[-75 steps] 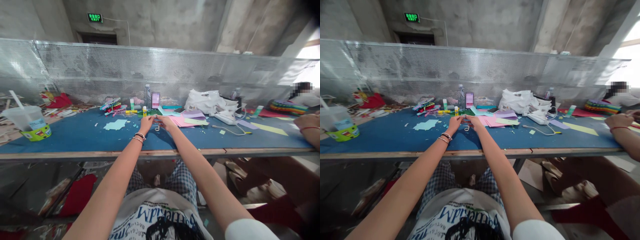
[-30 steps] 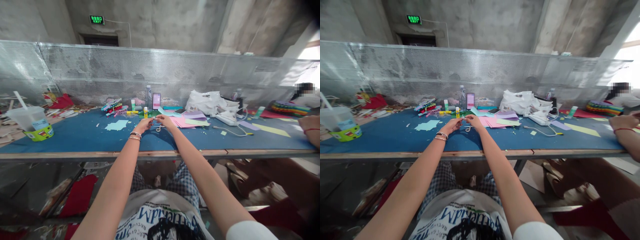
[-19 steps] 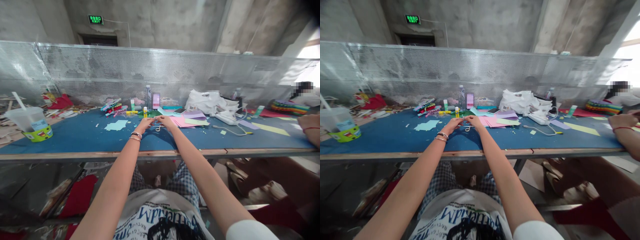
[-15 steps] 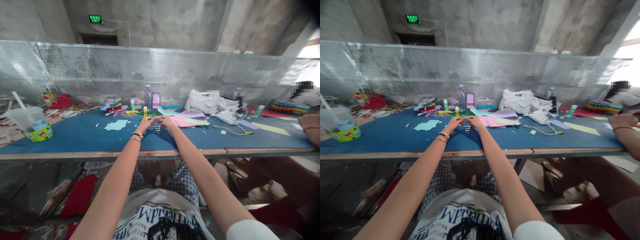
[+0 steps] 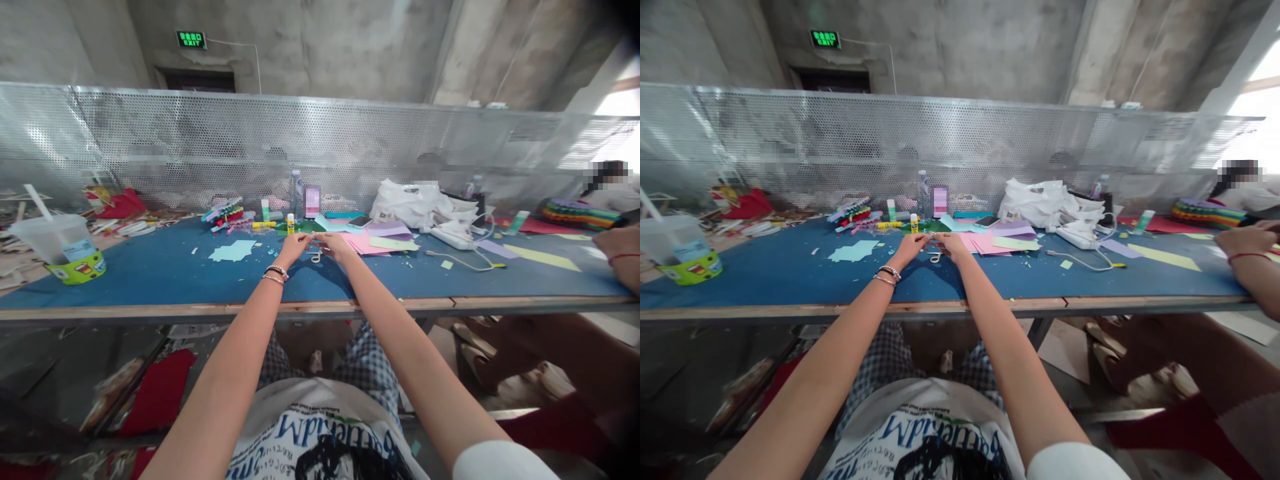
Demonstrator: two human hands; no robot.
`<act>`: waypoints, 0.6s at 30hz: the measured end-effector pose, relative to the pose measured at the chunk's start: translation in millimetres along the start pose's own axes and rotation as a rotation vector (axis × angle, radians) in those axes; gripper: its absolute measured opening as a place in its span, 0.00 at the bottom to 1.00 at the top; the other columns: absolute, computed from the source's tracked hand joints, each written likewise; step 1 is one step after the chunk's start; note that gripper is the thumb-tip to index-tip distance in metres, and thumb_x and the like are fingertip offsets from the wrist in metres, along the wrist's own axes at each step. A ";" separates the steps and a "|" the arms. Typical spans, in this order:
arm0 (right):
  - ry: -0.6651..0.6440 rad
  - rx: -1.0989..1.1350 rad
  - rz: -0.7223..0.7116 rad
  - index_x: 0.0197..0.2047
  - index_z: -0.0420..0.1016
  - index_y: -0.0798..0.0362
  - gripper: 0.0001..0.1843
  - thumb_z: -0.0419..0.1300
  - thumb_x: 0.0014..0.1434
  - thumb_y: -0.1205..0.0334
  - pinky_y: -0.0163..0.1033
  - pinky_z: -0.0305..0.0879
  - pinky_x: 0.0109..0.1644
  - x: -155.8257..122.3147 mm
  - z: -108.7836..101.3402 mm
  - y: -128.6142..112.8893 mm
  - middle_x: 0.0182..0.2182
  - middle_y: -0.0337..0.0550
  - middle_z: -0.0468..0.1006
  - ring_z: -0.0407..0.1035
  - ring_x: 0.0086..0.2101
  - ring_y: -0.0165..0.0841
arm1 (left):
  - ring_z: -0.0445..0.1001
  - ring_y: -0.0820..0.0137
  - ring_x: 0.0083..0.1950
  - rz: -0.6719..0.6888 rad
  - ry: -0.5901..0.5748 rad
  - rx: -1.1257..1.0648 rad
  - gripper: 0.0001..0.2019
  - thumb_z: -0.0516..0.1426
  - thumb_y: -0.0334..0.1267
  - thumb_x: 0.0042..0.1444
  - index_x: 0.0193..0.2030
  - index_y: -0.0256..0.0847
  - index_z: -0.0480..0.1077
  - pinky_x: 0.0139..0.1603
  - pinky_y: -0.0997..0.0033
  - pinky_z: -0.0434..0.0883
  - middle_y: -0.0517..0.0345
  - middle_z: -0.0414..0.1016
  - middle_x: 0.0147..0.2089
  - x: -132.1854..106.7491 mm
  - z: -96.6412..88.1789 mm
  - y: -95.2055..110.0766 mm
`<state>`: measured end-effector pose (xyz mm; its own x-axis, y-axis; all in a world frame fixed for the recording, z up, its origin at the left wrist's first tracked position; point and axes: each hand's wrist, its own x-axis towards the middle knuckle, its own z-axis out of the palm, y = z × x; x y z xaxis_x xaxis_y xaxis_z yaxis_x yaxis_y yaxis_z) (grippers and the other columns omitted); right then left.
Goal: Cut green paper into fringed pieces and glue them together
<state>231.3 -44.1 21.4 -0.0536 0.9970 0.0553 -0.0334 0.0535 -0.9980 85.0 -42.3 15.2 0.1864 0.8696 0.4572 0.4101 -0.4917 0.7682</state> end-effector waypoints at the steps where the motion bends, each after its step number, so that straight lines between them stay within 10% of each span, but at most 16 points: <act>1: 0.003 0.004 0.001 0.32 0.76 0.54 0.06 0.60 0.53 0.62 0.30 0.56 0.29 -0.1 0.0 -0.2 0.35 0.42 0.78 0.68 0.31 0.26 | 0.74 0.69 0.29 0.003 -0.003 -0.014 0.19 0.54 0.48 0.54 0.38 0.35 0.76 0.35 0.71 0.68 0.52 0.78 0.34 0.8 0.2 -1.5; 18: 0.019 -0.014 -0.030 0.31 0.75 0.55 0.12 0.64 0.48 0.54 0.31 0.55 0.29 2.6 0.2 1.7 0.33 0.41 0.76 0.66 0.29 0.25 | 0.75 0.70 0.31 -0.001 0.016 -0.066 0.10 0.55 0.34 0.54 0.38 0.32 0.75 0.36 0.71 0.71 0.49 0.78 0.38 1.0 2.0 -1.1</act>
<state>230.9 -41.4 19.8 -0.0338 0.9959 0.0843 -0.0204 0.0836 -0.9963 86.6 -40.8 13.9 0.1710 0.8696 0.4631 0.3499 -0.4930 0.7965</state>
